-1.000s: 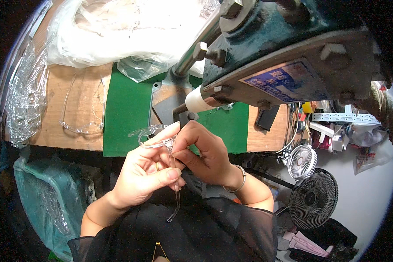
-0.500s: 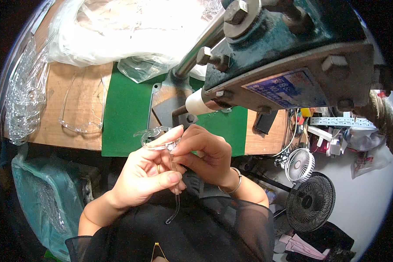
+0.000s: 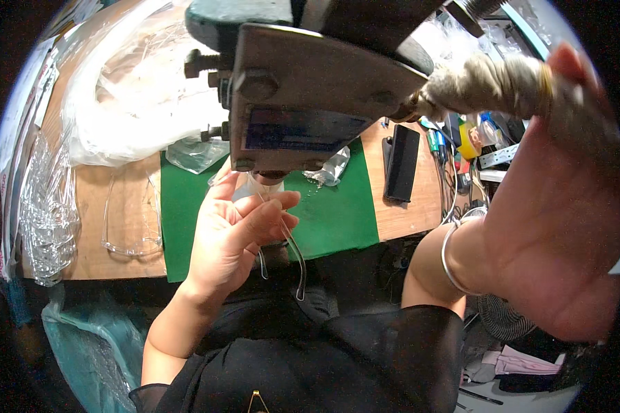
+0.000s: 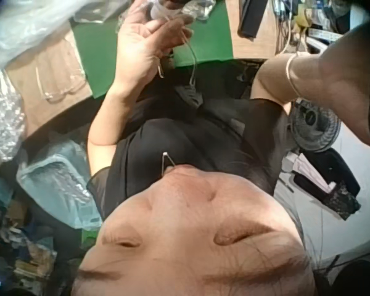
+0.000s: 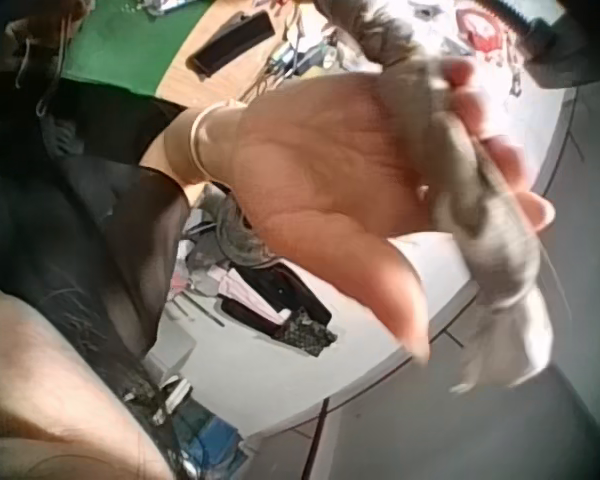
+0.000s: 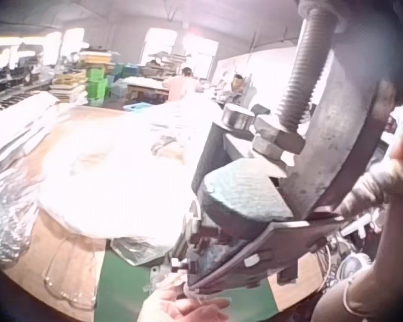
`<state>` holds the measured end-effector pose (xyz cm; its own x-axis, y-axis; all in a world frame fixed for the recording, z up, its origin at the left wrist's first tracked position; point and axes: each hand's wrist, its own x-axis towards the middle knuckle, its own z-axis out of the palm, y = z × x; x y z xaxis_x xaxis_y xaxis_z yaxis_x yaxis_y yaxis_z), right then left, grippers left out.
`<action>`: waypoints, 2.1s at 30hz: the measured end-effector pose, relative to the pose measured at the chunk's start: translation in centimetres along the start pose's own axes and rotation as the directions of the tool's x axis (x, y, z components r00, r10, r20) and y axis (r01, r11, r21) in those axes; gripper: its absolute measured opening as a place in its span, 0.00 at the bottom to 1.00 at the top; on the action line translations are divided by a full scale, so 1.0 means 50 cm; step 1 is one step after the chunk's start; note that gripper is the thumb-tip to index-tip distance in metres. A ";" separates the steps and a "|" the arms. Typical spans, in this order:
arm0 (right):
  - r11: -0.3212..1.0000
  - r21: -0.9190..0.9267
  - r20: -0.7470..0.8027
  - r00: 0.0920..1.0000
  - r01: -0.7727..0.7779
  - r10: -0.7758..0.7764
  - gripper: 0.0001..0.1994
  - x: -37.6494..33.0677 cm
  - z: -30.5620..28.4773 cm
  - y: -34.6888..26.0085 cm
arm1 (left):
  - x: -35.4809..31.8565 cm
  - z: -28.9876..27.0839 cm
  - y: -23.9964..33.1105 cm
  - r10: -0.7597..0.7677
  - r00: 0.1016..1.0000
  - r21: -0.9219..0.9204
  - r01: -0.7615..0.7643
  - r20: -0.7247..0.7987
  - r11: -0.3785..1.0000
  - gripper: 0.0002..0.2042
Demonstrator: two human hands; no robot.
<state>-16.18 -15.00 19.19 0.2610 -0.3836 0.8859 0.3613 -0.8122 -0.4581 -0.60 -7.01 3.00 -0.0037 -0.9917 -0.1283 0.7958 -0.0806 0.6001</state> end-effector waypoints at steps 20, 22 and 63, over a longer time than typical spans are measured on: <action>0.992 -0.112 -0.010 0.999 -0.052 0.051 0.24 -0.061 -0.040 -0.019 | -0.046 -0.029 -0.015 0.349 0.937 0.275 -0.340 0.015 0.899 0.30; 0.994 -0.107 -0.053 0.999 -0.005 -0.001 0.26 -0.084 -0.041 0.025 | -0.063 -0.039 -0.002 0.383 0.922 0.344 -0.380 0.062 0.859 0.26; 0.739 -0.152 0.452 0.619 -0.656 0.642 0.06 -0.319 0.098 0.123 | -0.108 -0.077 -0.033 0.227 0.973 0.530 -0.210 0.034 0.821 0.26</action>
<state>-13.73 -11.70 1.90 0.7979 -0.5607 0.2213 -0.0400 -0.4155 -0.9087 0.44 -1.13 -0.31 0.1563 -0.9870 0.0383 0.3333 0.0892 0.9386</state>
